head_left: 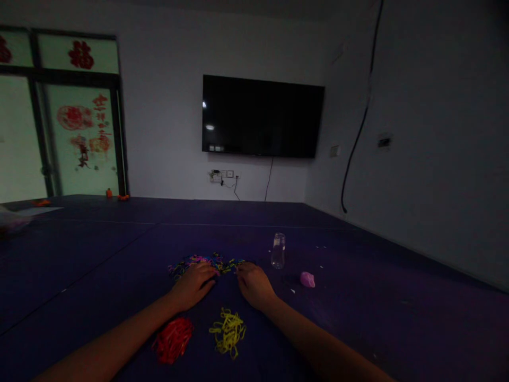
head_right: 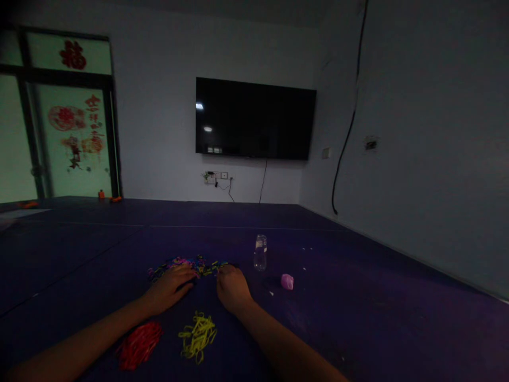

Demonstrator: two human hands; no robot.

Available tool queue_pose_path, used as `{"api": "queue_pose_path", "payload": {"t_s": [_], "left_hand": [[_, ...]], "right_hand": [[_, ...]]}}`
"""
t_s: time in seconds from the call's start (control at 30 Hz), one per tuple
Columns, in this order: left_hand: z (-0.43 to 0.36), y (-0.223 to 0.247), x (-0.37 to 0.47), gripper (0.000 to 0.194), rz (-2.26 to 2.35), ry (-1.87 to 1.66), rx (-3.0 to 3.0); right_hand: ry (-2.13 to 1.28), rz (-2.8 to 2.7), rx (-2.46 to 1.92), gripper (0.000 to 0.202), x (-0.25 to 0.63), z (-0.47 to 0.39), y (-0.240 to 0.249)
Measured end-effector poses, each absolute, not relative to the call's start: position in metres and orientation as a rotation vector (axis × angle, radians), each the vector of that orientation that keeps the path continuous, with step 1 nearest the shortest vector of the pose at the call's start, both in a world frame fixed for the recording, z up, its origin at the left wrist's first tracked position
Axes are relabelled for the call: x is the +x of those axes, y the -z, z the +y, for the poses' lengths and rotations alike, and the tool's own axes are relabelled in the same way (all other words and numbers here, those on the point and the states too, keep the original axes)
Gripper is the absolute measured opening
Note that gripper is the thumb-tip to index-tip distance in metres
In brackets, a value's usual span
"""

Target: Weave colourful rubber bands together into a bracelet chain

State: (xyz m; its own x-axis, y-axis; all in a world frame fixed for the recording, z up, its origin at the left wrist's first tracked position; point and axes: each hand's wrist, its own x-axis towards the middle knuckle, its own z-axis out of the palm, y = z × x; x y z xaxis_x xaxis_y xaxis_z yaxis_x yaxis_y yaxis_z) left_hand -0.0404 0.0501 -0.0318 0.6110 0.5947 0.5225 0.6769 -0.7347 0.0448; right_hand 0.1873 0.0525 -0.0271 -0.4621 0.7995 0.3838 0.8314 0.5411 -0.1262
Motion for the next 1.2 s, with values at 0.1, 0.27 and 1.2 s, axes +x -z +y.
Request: {"api": "queue_pose_path", "payload": {"t_s": [0.1,0.27,1.2], "left_hand": [[0.051,0.0336,-0.0412,0.026,-1.07,0.824,-2.632],[0.0549,0.0383,-0.0437,0.026,-1.144,0.872,-2.511],[0.0539,0.0345,-0.0429,0.032,-1.142,0.599,-2.726]], "right_hand": [[0.082,-2.393,-1.296,0.032,0.1877,0.0525,0.0268],[0.063,-2.465,-1.115,0.036,0.1885,0.0552,0.0298],[-0.016,-2.623,-0.974,0.041,0.1891,0.0562,0.033]]}}
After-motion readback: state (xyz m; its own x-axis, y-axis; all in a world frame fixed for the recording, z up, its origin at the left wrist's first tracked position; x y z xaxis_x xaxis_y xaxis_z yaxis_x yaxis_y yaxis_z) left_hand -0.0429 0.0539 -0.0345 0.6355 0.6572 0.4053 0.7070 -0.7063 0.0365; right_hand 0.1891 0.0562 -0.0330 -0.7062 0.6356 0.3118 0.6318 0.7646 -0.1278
